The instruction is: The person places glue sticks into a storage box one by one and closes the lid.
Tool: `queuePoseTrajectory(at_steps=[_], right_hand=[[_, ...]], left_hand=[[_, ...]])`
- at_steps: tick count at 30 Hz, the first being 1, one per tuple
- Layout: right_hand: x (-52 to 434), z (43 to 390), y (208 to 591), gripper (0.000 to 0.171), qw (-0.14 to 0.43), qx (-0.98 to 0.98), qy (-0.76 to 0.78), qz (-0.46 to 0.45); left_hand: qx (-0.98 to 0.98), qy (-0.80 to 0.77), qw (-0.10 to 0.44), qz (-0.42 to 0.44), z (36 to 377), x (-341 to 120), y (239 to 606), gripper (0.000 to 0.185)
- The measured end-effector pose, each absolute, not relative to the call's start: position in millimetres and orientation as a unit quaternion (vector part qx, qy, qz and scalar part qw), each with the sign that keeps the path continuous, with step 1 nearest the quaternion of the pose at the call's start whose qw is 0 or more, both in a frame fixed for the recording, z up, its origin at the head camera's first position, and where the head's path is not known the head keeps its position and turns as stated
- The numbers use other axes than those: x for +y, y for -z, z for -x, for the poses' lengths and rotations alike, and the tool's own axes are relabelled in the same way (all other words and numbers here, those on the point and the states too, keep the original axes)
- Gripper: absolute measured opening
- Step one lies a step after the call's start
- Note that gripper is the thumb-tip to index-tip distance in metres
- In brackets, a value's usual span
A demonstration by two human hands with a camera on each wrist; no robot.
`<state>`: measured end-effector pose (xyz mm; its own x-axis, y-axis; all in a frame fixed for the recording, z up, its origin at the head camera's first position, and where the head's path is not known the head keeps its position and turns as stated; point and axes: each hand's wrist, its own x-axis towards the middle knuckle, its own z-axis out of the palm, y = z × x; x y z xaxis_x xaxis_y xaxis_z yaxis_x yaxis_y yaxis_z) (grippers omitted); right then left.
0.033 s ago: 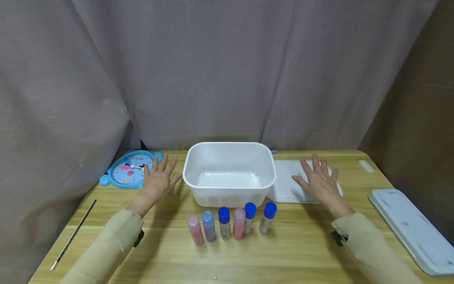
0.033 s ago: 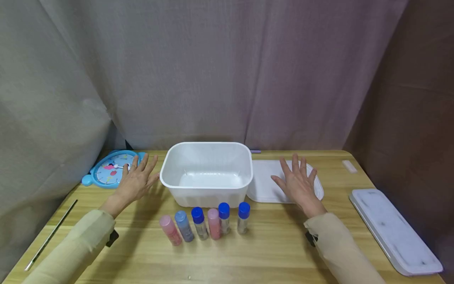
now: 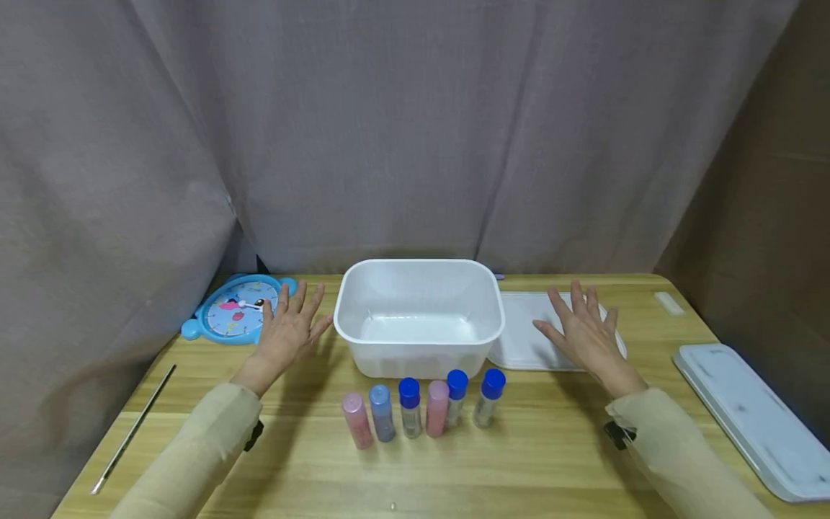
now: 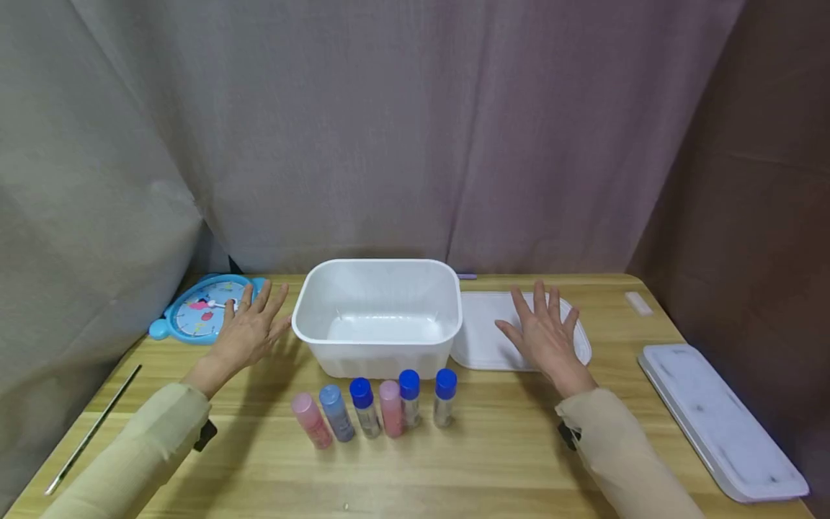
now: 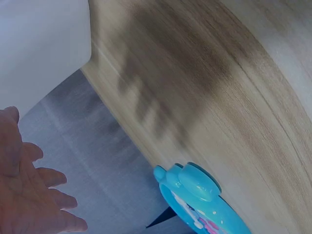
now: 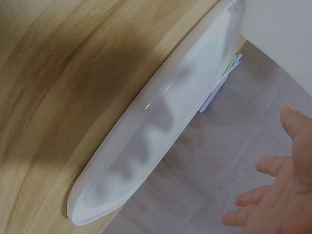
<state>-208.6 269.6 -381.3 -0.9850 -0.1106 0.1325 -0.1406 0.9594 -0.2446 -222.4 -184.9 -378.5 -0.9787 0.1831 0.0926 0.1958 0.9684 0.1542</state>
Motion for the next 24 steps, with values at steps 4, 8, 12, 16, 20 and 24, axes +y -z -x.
queuePoseTrajectory(at_steps=[4,8,12,16,20,24], right_hand=[[270,208,381,0.074,0.056,-0.988,-0.130,-0.058],[271,205,379,0.072,0.057,-0.986,-0.145,-0.053],[272,202,376,0.057,0.135,-0.963,-0.213,-0.095],[268,195,367,0.028,0.184,-0.901,-0.355,-0.168],[257,181,355,0.018,0.044,-0.825,-0.501,-0.257],[240,171,354,0.025,-0.111,-0.763,-0.535,-0.346]], left_hand=[[-0.991,0.083,0.043,0.097,223,-185,379,0.062],[-0.990,0.093,0.047,0.100,223,-184,378,0.062],[-0.976,0.168,0.074,0.120,224,-184,376,0.057],[-0.928,0.333,0.089,0.143,225,-182,371,0.052],[-0.863,0.486,0.043,0.131,225,-178,364,0.054],[-0.810,0.575,0.011,0.112,227,-171,362,0.055]])
